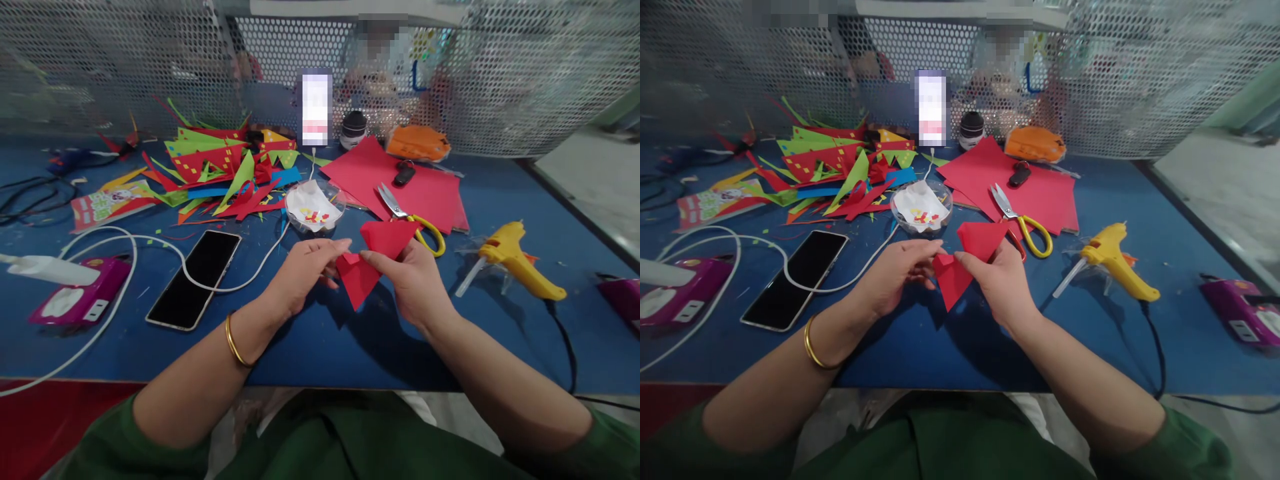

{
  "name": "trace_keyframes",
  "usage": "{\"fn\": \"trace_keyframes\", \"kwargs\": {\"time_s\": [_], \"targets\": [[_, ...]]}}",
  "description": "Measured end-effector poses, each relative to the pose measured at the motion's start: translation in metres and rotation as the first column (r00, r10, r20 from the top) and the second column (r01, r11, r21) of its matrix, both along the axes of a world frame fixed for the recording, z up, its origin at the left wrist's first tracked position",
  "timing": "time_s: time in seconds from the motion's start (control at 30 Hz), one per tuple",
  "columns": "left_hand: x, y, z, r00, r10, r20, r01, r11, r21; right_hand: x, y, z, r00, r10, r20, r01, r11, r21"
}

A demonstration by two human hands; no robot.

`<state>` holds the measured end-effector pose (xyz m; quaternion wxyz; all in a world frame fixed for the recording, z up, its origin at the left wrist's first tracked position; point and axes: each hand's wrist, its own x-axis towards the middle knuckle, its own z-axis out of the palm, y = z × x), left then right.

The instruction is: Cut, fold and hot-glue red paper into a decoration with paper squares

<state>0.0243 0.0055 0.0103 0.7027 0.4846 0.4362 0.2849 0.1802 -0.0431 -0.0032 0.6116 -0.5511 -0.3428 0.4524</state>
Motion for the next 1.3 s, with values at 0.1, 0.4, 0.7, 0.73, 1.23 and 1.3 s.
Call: {"fn": "trace_keyframes", "kwargs": {"time_s": [0.1, 0.4, 0.7, 0.73, 1.23, 1.3], "targets": [[0.0000, -0.0008, -0.0009, 1.000, 0.014, -0.028, -0.012, 0.999, 0.042, -0.0017, -0.0011, -0.0018, 0.998, -0.004, 0.066, 0.002, 1.000, 0.026], [0.0034, -0.0043, 0.0007, 0.992, 0.084, -0.098, -0.067, 0.984, 0.168, -0.0007, -0.0015, 0.0016, 0.993, 0.088, -0.082, -0.093, 0.994, -0.053], [0.0018, -0.0050, 0.0006, 0.992, -0.017, -0.124, 0.026, 0.997, 0.075, 0.0000, -0.0011, 0.0000, 0.998, 0.030, -0.051, -0.031, 0.999, -0.017], [0.0016, -0.0053, 0.0006, 0.992, -0.014, -0.128, 0.025, 0.996, 0.083, -0.0003, -0.0014, 0.0004, 0.997, 0.039, -0.060, -0.040, 0.999, -0.017], [0.0030, -0.0046, -0.0030, 0.999, -0.001, -0.049, 0.007, 0.992, 0.127, 0.0001, -0.0043, 0.0022, 0.992, 0.083, -0.098, -0.087, 0.995, -0.037], [0.0036, -0.0054, -0.0037, 0.999, 0.004, -0.050, 0.004, 0.988, 0.157, 0.0001, -0.0044, 0.0028, 0.992, 0.088, -0.092, -0.094, 0.994, -0.061]]}}
